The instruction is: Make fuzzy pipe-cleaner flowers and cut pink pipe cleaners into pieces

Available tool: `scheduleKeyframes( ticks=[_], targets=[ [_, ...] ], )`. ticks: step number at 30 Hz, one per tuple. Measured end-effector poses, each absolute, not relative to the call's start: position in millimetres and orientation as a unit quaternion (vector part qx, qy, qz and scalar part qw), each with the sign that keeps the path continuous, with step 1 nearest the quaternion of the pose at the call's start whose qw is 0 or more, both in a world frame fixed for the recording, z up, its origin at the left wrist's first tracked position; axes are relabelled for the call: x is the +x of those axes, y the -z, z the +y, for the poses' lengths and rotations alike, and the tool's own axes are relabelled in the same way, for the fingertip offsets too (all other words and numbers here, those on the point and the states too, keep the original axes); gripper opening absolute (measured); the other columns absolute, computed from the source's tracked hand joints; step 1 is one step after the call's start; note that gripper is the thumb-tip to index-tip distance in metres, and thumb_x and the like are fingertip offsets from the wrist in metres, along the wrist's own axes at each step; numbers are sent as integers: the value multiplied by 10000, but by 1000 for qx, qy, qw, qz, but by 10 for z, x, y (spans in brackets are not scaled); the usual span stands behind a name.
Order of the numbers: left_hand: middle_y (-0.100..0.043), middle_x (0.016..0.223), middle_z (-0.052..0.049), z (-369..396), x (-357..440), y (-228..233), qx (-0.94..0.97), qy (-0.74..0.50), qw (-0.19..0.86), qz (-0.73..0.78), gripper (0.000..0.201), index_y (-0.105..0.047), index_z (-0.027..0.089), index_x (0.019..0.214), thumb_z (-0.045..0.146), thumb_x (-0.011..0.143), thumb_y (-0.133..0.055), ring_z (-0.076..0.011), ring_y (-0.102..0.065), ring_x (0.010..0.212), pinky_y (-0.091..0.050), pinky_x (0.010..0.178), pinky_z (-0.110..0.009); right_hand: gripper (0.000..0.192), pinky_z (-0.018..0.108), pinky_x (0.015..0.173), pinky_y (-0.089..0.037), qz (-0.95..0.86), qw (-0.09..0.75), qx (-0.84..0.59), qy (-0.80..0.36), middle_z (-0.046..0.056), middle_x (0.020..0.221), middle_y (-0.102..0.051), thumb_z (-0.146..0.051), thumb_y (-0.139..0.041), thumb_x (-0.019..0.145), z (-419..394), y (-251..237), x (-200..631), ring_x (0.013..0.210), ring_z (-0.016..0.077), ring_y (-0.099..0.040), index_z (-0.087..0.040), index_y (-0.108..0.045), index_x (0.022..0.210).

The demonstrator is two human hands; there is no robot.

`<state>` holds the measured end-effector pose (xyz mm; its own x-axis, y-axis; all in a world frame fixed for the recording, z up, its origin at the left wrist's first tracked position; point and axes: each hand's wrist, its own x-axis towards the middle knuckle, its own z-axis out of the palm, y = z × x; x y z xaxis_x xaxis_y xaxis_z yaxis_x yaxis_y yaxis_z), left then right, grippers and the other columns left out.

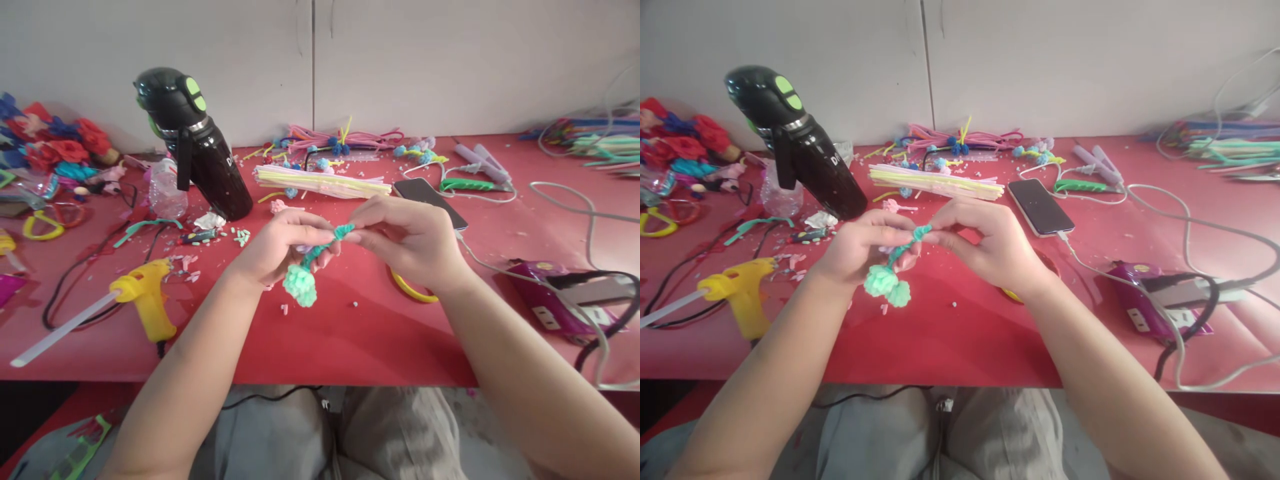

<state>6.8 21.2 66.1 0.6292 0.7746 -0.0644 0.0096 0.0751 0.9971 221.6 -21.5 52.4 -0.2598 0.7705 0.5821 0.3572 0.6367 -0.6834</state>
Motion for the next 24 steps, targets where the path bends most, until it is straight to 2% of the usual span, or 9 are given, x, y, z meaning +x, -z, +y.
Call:
scheduleKeyframes(
  ticks=[5, 8, 13, 17, 24],
  targets=[
    [-641, 576, -73, 252, 74, -613, 584, -255, 710, 300, 192, -733, 165, 688, 341, 764, -731, -147, -544, 479, -464, 471, -311, 187, 456, 855, -592, -774, 478, -368, -190, 59, 939, -767, -448, -693, 969, -231, -530, 2198, 919, 257, -710, -291, -774, 1029],
    [-660, 636, -71, 247, 83, -613, 586, -260, 699, 316, 229, -714, 165, 721, 386, 760, -765, -143, -565, 516, -474, 484, -299, 212, 434, 835, -595, -770, 467, -390, -191, 58, 889, -758, -452, -642, 999, -246, -541, 2178, 890, 244, -705, -284, -772, 1005],
    [-652, 698, -13, 213, 129, -643, 602, -304, 645, 360, 247, -709, 179, 806, 376, 726, -834, -99, -563, 515, -429, 457, -251, 275, 383, 775, -583, -748, 486, -403, -203, 72, 906, -748, -482, -652, 989, -213, -510, 2171, 838, 215, -682, -233, -769, 989],
    [-655, 672, -12, 219, 130, -625, 605, -338, 610, 384, 219, -713, 183, 786, 368, 740, -821, -102, -575, 501, -423, 439, -242, 227, 372, 780, -574, -754, 472, -408, -206, 63, 912, -743, -424, -642, 1001, -203, -504, 2176, 832, 204, -672, -231, -762, 986],
    [-657, 616, -23, 255, 97, -591, 600, -324, 626, 378, 197, -728, 179, 726, 362, 749, -798, -104, -540, 447, -396, 413, -258, 168, 384, 807, -551, -806, 434, -380, -131, 65, 929, -718, -308, -571, 1033, -203, -511, 2196, 847, 219, -656, -260, -731, 1012]
  ],
)
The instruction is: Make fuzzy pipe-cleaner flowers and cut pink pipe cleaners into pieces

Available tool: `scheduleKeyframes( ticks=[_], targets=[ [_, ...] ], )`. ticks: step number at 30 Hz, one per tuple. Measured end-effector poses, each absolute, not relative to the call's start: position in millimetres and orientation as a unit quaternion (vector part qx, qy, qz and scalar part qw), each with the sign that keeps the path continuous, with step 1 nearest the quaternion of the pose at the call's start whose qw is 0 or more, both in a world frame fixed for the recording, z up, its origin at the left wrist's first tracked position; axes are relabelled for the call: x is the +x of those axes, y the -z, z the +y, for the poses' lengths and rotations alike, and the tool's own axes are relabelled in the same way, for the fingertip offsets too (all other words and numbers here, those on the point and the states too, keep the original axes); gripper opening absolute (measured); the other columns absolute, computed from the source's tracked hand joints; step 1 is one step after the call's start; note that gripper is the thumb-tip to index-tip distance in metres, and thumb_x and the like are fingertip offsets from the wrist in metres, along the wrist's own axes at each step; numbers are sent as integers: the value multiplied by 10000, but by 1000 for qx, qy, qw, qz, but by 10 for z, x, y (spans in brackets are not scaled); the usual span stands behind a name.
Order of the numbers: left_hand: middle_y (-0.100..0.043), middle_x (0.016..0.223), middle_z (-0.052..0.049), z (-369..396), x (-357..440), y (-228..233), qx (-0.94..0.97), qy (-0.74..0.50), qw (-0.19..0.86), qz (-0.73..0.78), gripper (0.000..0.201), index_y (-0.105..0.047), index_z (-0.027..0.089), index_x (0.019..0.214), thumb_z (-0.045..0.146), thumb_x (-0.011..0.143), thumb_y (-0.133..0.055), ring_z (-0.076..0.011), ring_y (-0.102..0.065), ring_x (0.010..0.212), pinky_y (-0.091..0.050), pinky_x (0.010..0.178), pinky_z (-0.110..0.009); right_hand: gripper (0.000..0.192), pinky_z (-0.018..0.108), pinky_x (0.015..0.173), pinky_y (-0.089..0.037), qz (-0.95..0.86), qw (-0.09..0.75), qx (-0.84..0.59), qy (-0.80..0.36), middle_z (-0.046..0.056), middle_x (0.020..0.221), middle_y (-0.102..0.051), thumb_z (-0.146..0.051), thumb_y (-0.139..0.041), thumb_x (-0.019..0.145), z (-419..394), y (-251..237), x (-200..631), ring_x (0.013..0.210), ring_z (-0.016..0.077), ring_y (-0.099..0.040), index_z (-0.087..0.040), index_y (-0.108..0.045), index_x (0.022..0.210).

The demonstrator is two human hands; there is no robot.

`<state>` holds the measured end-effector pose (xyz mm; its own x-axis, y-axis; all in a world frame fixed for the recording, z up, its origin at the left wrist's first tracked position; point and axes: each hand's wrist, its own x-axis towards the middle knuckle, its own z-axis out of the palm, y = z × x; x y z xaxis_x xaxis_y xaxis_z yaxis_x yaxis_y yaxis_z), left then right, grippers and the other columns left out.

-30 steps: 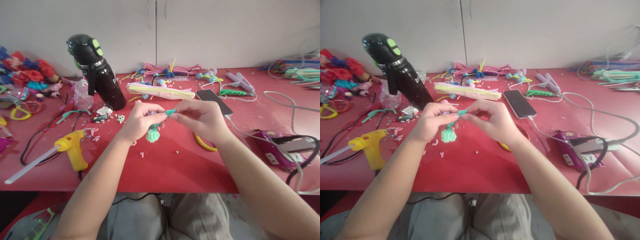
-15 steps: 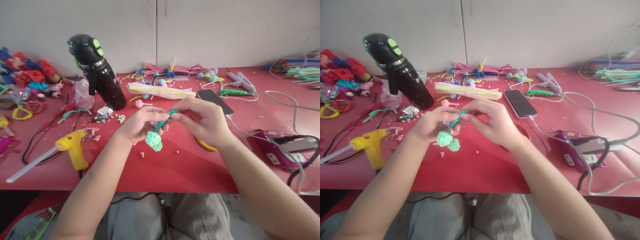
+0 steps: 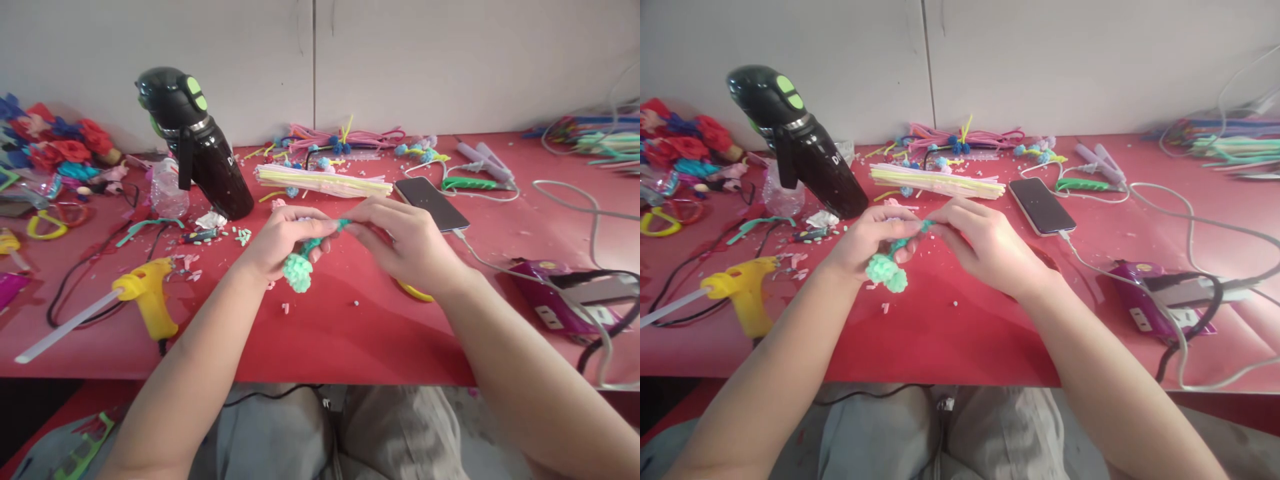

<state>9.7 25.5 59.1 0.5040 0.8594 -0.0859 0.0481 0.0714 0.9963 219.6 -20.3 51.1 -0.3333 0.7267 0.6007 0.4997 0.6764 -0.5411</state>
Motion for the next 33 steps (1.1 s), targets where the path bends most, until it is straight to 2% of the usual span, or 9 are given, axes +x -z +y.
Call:
scheduleKeyframes(
  ticks=[9, 13, 19, 23, 26, 29, 33],
  targets=[
    [-588, 517, -24, 256, 162, -610, 522, -302, 727, 327, 281, -647, 125, 591, 310, 678, -840, -62, -467, 396, -315, 369, -198, 192, 383, 799, -537, -825, 454, -333, -52, 73, 942, -685, -241, -512, 1057, -181, -448, 2205, 842, 214, -645, -253, -700, 1020],
    [-548, 480, -15, 254, 159, -632, 497, -273, 770, 293, 268, -637, 104, 609, 301, 686, -801, -54, -437, 363, -299, 349, -177, 154, 375, 764, -539, -827, 486, -281, -8, 60, 915, -677, -222, -536, 1048, -142, -429, 2189, 807, 202, -636, -246, -682, 1005],
    [-563, 546, -7, 248, 134, -633, 509, -264, 767, 286, 296, -642, 113, 660, 355, 746, -787, -52, -445, 397, -316, 366, -181, 147, 339, 727, -523, -806, 508, -299, -60, 38, 842, -684, -239, -567, 1032, -176, -443, 2147, 756, 176, -631, -233, -670, 928],
    [-663, 727, -36, 236, 103, -623, 572, -285, 701, 315, 344, -696, 138, 810, 466, 786, -799, -111, -595, 574, -461, 493, -228, 201, 290, 619, -465, -759, 512, -378, -135, 4, 710, -646, -273, -619, 987, -197, -454, 2139, 638, 136, -561, -213, -641, 797],
    [-703, 867, -32, 232, 93, -602, 659, -329, 586, 338, 369, -723, 176, 960, 439, 745, -867, -139, -645, 747, -520, 652, -256, 223, 279, 566, -413, -715, 509, -444, -183, -5, 653, -621, -287, -641, 933, -179, -449, 2125, 600, 127, -519, -198, -630, 729],
    [-713, 893, -32, 234, 121, -554, 742, -346, 455, 352, 389, -731, 175, 943, 433, 710, -904, -154, -637, 797, -531, 738, -289, 202, 277, 537, -367, -683, 501, -489, -211, -8, 615, -593, -253, -643, 866, -168, -442, 2091, 576, 121, -490, -187, -617, 676],
    [-726, 873, -46, 237, 167, -493, 800, -378, 324, 335, 295, -741, 172, 890, 452, 830, -813, -164, -632, 793, -536, 800, -326, 196, 280, 529, -341, -657, 489, -526, -231, -12, 593, -567, -241, -638, 833, -180, -442, 2056, 558, 114, -467, -180, -611, 648]
  ],
)
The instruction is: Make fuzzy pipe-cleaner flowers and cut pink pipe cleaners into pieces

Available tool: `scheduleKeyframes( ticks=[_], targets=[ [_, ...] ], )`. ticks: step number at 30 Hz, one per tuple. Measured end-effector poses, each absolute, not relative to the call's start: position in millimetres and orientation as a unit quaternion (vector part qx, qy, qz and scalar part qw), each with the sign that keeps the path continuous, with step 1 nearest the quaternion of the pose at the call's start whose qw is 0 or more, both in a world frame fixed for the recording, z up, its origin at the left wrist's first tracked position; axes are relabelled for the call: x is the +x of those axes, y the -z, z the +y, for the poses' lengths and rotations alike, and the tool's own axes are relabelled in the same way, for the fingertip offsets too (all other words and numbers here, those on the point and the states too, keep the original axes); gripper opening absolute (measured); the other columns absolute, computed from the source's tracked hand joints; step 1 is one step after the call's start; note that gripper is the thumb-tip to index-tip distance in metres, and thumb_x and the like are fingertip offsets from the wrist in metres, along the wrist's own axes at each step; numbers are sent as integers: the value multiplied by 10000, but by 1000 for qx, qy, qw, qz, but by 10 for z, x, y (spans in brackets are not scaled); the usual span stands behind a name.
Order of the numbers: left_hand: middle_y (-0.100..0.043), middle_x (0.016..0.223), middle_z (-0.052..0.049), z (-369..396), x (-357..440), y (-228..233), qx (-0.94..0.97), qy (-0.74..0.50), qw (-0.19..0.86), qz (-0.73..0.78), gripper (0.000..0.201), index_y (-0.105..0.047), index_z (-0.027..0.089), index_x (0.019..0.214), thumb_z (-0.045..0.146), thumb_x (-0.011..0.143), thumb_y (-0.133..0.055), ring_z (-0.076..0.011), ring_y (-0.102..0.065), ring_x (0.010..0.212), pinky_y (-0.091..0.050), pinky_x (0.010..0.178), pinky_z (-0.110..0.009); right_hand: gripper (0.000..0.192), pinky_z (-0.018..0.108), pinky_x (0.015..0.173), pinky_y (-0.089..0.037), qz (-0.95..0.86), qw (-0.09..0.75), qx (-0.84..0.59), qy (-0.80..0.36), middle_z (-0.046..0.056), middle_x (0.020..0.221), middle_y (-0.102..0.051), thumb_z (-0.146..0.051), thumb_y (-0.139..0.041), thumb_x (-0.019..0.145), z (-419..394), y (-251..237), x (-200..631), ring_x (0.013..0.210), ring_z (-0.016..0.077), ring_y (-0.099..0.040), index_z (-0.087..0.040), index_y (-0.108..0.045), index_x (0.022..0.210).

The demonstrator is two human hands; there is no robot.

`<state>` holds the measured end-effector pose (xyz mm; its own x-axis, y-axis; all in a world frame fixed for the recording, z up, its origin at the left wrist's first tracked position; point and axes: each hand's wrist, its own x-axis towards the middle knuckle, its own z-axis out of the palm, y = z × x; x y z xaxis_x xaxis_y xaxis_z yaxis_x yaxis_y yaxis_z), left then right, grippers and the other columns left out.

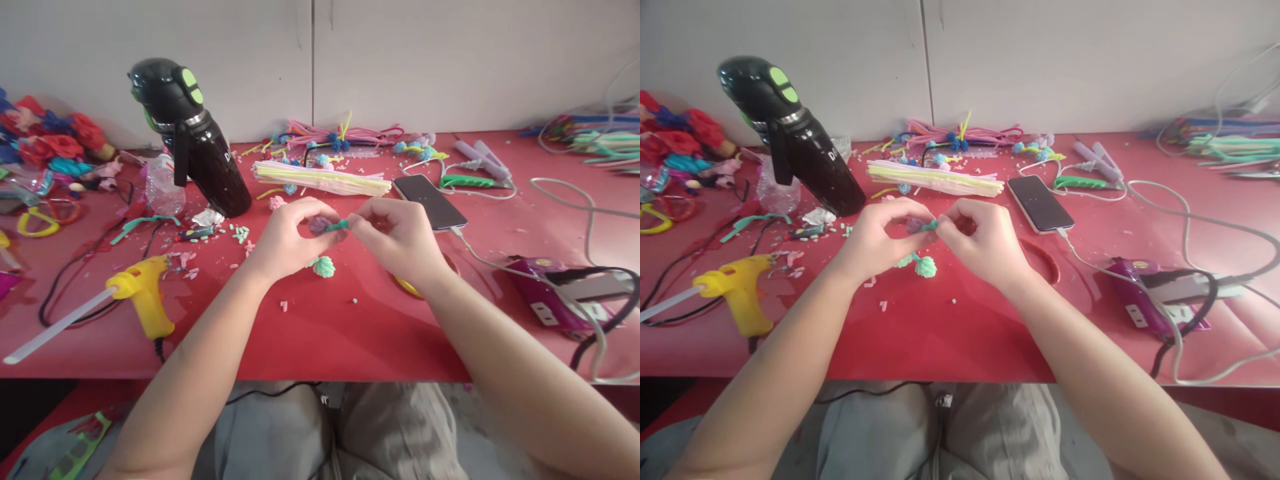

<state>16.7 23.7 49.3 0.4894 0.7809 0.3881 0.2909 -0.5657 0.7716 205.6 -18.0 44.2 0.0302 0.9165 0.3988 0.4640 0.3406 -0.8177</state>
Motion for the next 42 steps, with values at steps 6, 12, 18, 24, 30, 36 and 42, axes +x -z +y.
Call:
scheduleKeyframes(
  ticks=[6, 12, 18, 24, 30, 36, 42],
  targets=[
    [-766, 988, -64, 209, 169, -488, 865, -369, 153, 304, 109, -728, 183, 908, 259, 956, -665, -196, -675, 911, -511, 880, -356, 256, 288, 568, -374, -663, 472, -526, -250, 12, 651, -630, -330, -655, 893, -179, -453, 2080, 608, 128, -503, -173, -658, 690],
    [-749, 970, -69, 175, 192, -476, 892, -308, 45, 328, 94, -698, 175, 911, 199, 962, -622, -213, -667, 908, -485, 852, -356, 293, 284, 564, -379, -676, 449, -535, -236, 11, 614, -626, -346, -663, 909, -188, -452, 2055, 594, 131, -512, -165, -678, 680],
    [-727, 904, -68, 182, 194, -457, 891, -310, 20, 330, 204, -664, 176, 853, 202, 1008, -533, -210, -636, 842, -470, 824, -368, 209, 302, 690, -506, -709, 466, -491, -199, 51, 807, -750, -313, -669, 932, -183, -445, 2077, 725, 172, -650, -180, -735, 785],
    [-668, 809, -56, 167, 196, -476, 894, -302, 39, 329, 254, -604, 190, 771, 139, 983, -475, -211, -587, 797, -443, 795, -370, 209, 295, 669, -473, -778, 427, -442, -131, 30, 777, -717, -298, -631, 974, -165, -460, 2161, 678, 149, -592, -211, -731, 813],
    [-637, 776, -52, 164, 198, -484, 891, -299, 69, 334, 244, -590, 204, 757, 148, 969, -483, -221, -576, 789, -427, 763, -368, 187, 300, 662, -455, -800, 413, -422, -104, 21, 761, -679, -299, -617, 993, -155, -440, 2185, 668, 156, -558, -230, -693, 836],
    [-622, 751, -44, 153, 198, -490, 896, -294, 86, 323, 273, -568, 208, 719, 117, 960, -480, -208, -567, 751, -415, 745, -366, 196, 321, 709, -481, -818, 412, -391, -96, 40, 830, -676, -287, -560, 1023, -145, -439, 2209, 736, 184, -590, -236, -686, 882],
    [-599, 724, -35, 155, 187, -508, 900, -289, 109, 307, 288, -526, 209, 705, 158, 987, -493, -200, -554, 715, -401, 712, -358, 222, 372, 772, -501, -825, 430, -356, -85, 57, 840, -670, -296, -546, 1028, -134, -440, 2212, 779, 210, -592, -246, -673, 853]
  ],
)
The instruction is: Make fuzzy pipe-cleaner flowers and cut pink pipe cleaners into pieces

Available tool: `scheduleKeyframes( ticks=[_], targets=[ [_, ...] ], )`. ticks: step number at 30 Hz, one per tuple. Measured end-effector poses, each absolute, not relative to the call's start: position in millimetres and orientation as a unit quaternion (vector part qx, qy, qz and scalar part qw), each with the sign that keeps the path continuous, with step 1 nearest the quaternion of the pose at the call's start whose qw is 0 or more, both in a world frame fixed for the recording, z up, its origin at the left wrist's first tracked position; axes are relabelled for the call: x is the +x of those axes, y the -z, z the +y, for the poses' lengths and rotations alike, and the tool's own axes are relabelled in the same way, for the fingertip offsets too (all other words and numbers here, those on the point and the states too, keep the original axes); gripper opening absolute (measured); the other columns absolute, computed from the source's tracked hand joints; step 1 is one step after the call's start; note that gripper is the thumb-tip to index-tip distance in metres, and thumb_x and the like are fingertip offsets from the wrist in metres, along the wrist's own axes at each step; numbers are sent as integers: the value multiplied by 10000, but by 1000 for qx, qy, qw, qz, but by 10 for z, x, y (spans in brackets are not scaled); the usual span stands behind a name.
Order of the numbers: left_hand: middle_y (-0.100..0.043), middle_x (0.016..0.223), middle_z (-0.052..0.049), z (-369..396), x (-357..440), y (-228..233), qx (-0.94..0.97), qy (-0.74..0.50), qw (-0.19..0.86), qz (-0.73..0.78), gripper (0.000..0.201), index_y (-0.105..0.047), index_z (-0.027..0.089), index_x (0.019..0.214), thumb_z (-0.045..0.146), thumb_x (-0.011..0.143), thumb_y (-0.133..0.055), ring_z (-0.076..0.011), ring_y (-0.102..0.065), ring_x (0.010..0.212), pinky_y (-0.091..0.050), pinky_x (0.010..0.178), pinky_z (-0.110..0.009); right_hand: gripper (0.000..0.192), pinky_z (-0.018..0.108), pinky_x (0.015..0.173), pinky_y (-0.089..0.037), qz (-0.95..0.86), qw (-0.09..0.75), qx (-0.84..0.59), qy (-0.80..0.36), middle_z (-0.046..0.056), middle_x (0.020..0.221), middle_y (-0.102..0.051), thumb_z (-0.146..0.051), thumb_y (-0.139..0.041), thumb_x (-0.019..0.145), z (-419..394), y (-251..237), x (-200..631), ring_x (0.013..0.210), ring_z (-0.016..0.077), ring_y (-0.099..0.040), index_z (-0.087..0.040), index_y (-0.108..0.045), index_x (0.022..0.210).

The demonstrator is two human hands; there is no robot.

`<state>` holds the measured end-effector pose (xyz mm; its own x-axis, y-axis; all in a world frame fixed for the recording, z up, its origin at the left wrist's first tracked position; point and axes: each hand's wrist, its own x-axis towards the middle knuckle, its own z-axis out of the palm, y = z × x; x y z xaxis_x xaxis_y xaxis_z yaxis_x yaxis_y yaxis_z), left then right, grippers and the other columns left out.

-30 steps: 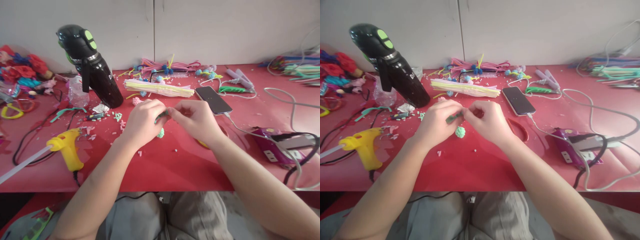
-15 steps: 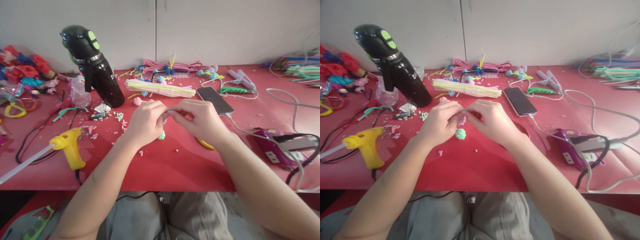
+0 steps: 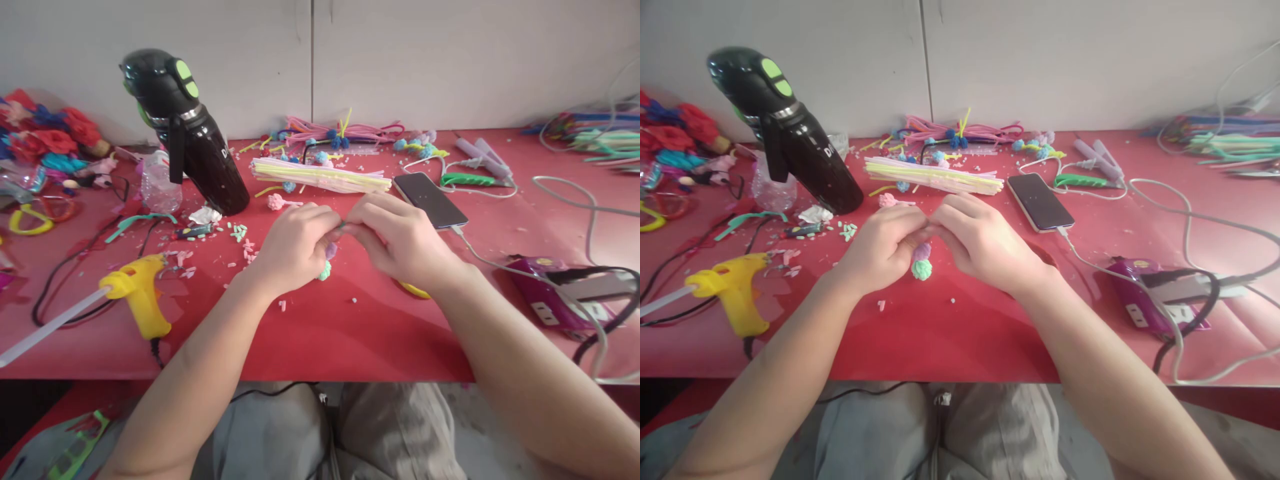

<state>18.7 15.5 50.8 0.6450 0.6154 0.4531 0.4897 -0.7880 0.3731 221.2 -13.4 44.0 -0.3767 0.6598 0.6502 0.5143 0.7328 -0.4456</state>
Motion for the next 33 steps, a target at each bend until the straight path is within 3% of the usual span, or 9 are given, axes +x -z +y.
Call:
scheduleKeyframes(
  ticks=[8, 20, 33],
  targets=[
    [-590, 682, -25, 181, 167, -555, 887, -324, 151, 293, 372, -474, 218, 675, 287, 1040, -468, -187, -562, 698, -396, 714, -340, 218, 384, 807, -548, -767, 456, -399, -211, 65, 913, -744, -445, -654, 987, -152, -565, 2271, 845, 221, -659, -259, -748, 925],
    [-630, 693, -17, 209, 174, -509, 892, -311, 100, 313, 314, -516, 206, 691, 190, 998, -455, -187, -567, 700, -370, 753, -366, 184, 336, 721, -580, -708, 486, -429, -280, 48, 838, -759, -377, -737, 920, -189, -513, 2150, 760, 180, -680, -204, -787, 881],
    [-643, 635, -13, 167, 165, -554, 820, -311, 361, 316, 373, -549, 195, 687, 359, 1021, -517, -147, -615, 599, -476, 635, -284, 152, 378, 781, -587, -722, 502, -416, -229, 54, 883, -749, -353, -702, 954, -198, -426, 2122, 813, 204, -677, -217, -733, 892]
  ],
)
